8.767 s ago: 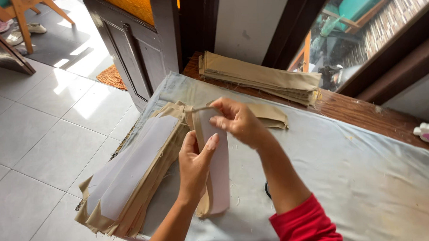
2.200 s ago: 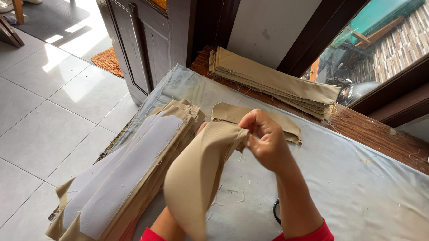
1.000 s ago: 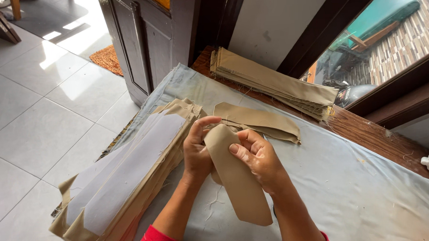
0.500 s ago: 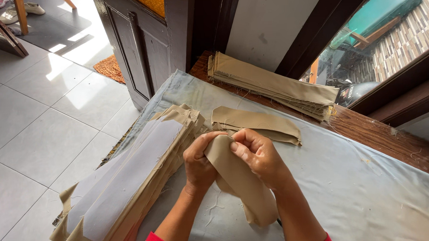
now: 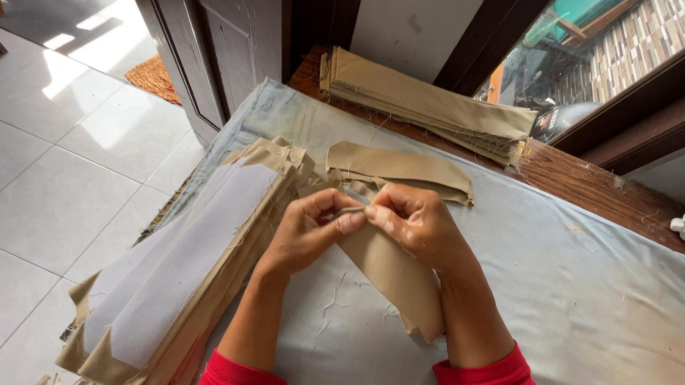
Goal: The person uses scissors to cut beige fabric pieces that have white paper templates attached. They trim the edges of the fabric, remove the paper templates, and place the cut pieces into a stack on the table.
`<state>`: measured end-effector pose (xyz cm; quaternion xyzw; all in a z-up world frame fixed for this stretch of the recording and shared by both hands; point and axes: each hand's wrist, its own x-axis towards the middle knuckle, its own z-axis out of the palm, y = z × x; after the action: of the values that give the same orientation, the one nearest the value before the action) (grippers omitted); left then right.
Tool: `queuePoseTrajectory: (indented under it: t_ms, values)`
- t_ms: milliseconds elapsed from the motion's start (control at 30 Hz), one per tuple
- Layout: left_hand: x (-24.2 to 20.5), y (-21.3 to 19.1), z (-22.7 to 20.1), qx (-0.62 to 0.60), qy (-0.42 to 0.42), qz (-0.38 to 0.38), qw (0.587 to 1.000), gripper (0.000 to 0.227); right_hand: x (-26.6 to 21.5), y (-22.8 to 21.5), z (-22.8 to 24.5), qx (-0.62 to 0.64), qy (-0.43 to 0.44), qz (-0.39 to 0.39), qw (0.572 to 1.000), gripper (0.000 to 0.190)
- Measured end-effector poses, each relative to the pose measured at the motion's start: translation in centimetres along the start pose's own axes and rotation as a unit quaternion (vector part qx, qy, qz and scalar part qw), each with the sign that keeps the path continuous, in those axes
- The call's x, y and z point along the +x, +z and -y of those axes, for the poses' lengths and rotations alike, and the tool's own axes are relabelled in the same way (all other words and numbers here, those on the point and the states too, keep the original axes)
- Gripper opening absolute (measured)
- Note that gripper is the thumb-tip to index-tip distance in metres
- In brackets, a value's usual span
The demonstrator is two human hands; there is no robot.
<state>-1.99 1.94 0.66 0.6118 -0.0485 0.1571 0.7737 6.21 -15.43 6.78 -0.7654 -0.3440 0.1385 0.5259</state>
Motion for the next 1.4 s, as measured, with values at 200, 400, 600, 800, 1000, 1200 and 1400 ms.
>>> queuePoseTrajectory:
  t_ms: [200, 400, 600, 800, 1000, 1200, 1400]
  values:
    - [0.2, -1.0, 1.3, 0.199, 0.030, -0.185, 0.962, 0.017, 0.7, -2.1, -2.9, -0.036, 0.042, 0.096, 0.994, 0.015]
    - [-0.2, -2.7, -0.4, 0.239, 0.065, -0.333, 0.910, 0.010, 0.1, -6.2, -1.0, -0.072, 0.054, 0.113, 0.990, 0.014]
    - [-0.1, -3.0, 0.0, 0.213, 0.093, -0.376, 0.897, 0.009, -0.8, -9.9, -4.1, 0.044, 0.011, -0.066, 0.997, 0.006]
    - [0.4, -2.4, -0.3, 0.120, 0.026, -0.421, 0.899, 0.012, -0.9, -10.1, -3.8, 0.052, 0.015, -0.097, 0.994, 0.009]
    - [0.3, -2.5, 0.7, 0.135, 0.068, -0.439, 0.886, 0.006, 1.4, -6.4, -2.1, 0.070, 0.086, -0.269, 0.957, 0.013]
    - [0.4, -3.3, 1.5, 0.115, 0.105, -0.433, 0.888, 0.009, 1.3, -7.6, -5.2, 0.127, 0.012, -0.207, 0.970, 0.006]
    - [-0.2, -3.7, 0.1, 0.062, 0.044, -0.338, 0.938, 0.009, -1.1, -10.1, -2.6, 0.161, 0.034, -0.166, 0.972, 0.014]
